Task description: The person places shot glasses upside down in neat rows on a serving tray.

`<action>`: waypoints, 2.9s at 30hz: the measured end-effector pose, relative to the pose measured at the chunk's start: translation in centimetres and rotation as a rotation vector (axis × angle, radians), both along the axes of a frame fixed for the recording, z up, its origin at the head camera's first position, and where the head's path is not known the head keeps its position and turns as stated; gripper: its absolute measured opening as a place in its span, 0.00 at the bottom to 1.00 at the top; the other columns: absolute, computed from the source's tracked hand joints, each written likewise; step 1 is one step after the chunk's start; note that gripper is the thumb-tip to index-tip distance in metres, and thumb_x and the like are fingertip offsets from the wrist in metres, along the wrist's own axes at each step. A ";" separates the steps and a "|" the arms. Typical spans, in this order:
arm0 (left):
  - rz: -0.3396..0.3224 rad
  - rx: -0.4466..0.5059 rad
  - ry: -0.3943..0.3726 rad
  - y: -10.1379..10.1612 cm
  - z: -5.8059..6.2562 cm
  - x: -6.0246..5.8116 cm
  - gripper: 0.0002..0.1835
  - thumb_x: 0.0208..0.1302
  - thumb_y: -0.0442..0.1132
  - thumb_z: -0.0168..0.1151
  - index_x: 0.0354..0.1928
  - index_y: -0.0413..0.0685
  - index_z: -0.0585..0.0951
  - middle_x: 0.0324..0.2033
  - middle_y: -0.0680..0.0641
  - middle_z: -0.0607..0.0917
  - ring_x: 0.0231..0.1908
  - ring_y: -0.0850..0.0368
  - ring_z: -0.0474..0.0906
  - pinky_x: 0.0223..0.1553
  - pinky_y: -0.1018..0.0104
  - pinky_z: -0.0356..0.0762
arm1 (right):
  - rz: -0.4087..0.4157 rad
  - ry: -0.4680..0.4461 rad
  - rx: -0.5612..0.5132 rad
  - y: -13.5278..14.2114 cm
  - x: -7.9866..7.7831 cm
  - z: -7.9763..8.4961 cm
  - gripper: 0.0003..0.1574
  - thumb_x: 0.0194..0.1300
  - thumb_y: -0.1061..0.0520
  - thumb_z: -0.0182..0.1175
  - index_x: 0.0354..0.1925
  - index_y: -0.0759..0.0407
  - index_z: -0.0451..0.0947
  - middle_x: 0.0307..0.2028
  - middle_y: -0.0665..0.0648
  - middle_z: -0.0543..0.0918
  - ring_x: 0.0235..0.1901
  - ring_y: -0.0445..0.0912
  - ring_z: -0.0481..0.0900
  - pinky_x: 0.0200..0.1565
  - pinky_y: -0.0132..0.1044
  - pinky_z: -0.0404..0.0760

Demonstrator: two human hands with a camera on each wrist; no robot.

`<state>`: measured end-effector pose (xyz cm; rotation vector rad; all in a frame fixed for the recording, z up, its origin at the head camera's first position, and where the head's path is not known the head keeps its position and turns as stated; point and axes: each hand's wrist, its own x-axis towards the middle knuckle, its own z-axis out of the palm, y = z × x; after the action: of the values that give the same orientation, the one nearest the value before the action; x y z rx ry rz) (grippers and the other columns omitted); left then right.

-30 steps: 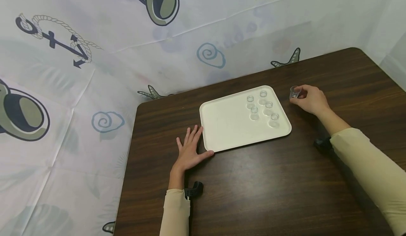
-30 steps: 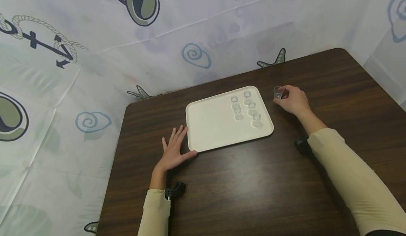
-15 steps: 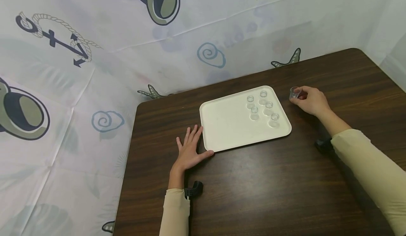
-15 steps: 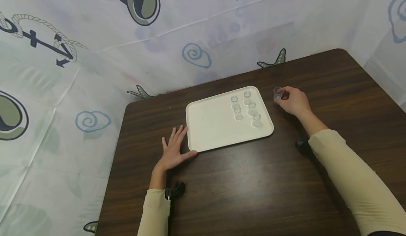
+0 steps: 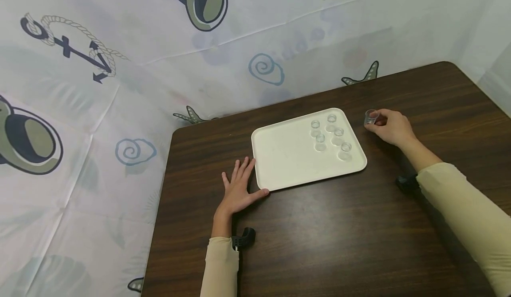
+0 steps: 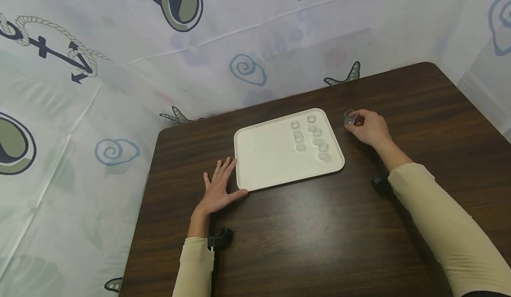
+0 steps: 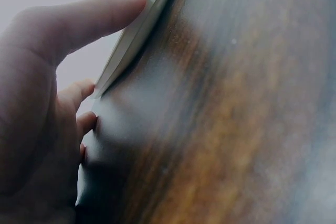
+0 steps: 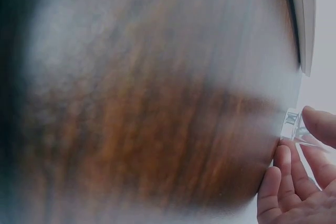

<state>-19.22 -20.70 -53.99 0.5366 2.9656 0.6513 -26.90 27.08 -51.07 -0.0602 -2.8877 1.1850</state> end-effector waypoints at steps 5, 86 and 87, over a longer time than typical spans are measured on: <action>-0.001 -0.001 -0.008 0.1 0.1 0.1 0.55 0.55 0.73 0.60 0.79 0.63 0.49 0.77 0.48 0.48 0.75 0.43 0.36 0.61 0.25 0.23 | 0.001 -0.012 -0.006 0.0 0.0 -0.1 0.26 0.68 0.50 0.62 0.53 0.69 0.73 0.45 0.73 0.78 0.44 0.64 0.75 0.44 0.57 0.72; 0.005 0.001 -0.005 0.1 0.4 0.1 0.55 0.54 0.73 0.60 0.79 0.61 0.50 0.77 0.48 0.49 0.75 0.43 0.37 0.61 0.26 0.23 | 0.615 0.593 0.654 -10.2 5.3 3.1 0.25 0.45 0.75 0.66 0.43 0.58 0.82 0.43 0.58 0.79 0.46 0.57 0.73 0.48 0.52 0.71; 0.005 0.003 -0.005 0.1 0.4 0.1 0.55 0.55 0.73 0.60 0.79 0.60 0.50 0.77 0.48 0.49 0.75 0.43 0.37 0.61 0.26 0.23 | 0.617 0.598 0.666 -10.2 5.3 3.0 0.24 0.45 0.75 0.66 0.42 0.58 0.82 0.42 0.57 0.79 0.46 0.57 0.73 0.50 0.53 0.70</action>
<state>-19.08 -20.58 -53.61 0.5273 2.9631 0.6569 -21.59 16.85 -48.06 1.0429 -2.6047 0.1138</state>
